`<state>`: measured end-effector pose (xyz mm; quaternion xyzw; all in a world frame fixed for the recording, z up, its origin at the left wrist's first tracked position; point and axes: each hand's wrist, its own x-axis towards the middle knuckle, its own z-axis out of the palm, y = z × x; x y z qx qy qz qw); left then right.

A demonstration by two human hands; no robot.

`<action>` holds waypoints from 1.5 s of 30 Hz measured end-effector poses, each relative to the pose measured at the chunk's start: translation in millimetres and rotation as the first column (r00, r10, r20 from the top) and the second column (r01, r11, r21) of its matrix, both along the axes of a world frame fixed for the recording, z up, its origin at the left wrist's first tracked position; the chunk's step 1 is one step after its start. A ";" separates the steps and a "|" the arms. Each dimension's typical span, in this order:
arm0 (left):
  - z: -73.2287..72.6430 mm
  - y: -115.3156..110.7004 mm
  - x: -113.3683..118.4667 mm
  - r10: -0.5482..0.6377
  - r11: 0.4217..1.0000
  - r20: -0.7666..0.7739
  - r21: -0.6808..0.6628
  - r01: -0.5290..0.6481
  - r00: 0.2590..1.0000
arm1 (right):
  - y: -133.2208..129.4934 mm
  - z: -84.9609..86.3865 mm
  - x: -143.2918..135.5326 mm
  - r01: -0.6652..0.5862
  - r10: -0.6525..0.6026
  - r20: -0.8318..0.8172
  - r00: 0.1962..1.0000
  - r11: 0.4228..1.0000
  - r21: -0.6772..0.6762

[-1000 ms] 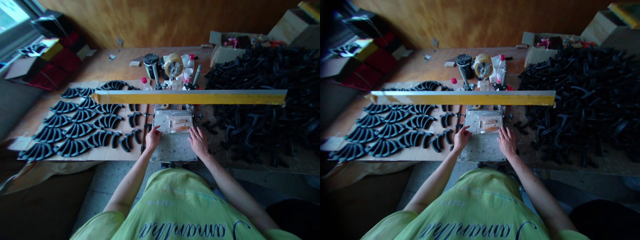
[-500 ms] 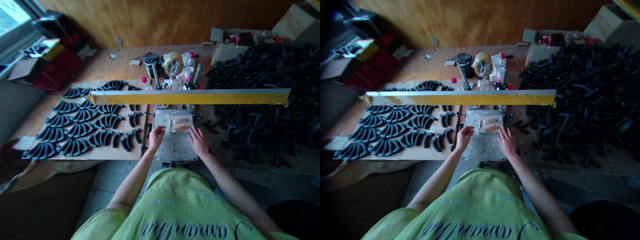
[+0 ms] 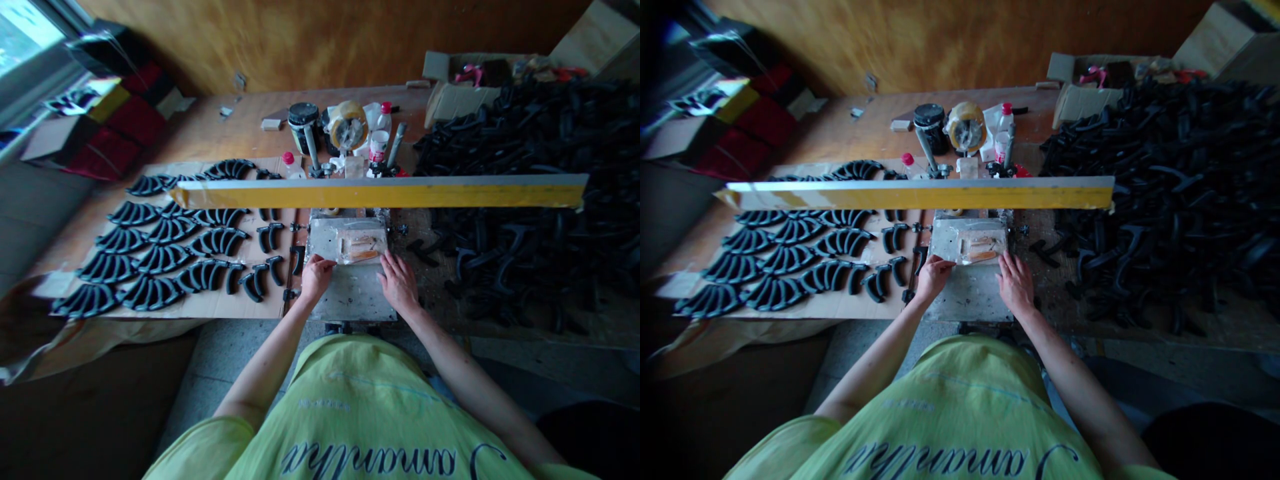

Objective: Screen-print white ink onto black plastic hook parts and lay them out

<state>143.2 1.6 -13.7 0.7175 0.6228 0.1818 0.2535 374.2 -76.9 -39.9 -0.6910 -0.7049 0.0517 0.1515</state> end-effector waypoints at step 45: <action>-8.8 -44.0 -17.2 -0.334 0.906 -0.405 0.110 0.408 0.851 | -1.0 1.3 -0.3 -0.004 0.005 0.012 1.000 1.000 -0.013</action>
